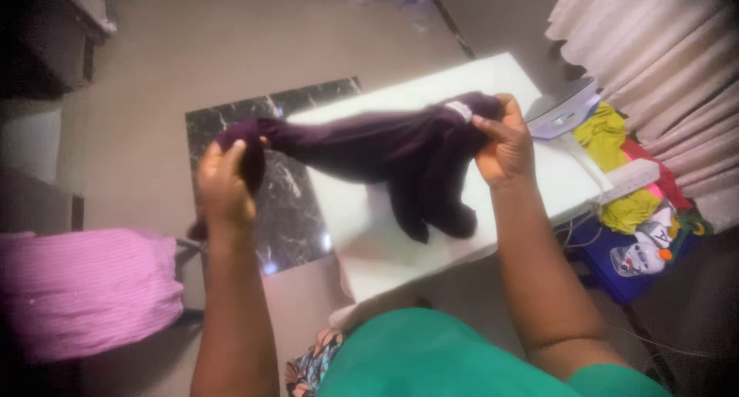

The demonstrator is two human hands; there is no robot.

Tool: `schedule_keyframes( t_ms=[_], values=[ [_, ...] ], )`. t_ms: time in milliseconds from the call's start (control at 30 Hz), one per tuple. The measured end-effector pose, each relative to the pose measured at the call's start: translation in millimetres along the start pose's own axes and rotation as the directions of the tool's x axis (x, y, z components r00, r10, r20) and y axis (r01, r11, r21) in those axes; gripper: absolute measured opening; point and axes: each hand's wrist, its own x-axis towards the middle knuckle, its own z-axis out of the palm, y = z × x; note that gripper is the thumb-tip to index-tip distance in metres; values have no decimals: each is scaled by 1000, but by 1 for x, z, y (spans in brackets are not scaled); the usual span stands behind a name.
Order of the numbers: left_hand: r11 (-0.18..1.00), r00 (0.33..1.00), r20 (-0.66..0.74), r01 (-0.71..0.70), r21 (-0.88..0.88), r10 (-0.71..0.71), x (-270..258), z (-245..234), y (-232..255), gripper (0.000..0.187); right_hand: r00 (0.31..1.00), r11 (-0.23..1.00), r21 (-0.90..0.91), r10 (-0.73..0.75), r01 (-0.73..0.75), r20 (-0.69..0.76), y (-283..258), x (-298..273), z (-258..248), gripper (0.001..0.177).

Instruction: The person irons a pink striped top on a white table, then hangs it on a green hanger. They then pick up a purple t-shirt, spread it out on the table, and begin ironing it.

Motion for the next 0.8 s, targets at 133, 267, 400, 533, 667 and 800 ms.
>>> schedule_keyframes(
  t_ms=[133,267,400,533,667,800],
  values=[
    [563,997,-75,61,824,2,2,30,-16,30,1000,1000,-9,-16,16,0,-6,-3,7,37],
    [424,932,306,-361,831,193,-15,70,-68,82,996,999,26,27,-29,89,-7,-7,14,38],
    [705,806,581,-346,619,-115,-15,102,-146,103,989,997,-21,76,-74,126,-9,-11,19,34],
    [732,780,549,-180,657,-301,9,98,-195,51,991,989,68,126,-128,36,-12,-4,2,40],
    [812,916,330,-8,584,-229,19,84,-181,38,922,860,423,367,-287,-121,40,-1,-56,55],
    [882,917,109,329,338,-384,30,86,-156,34,891,823,-356,449,-442,-68,104,-36,-90,83]
  ],
)
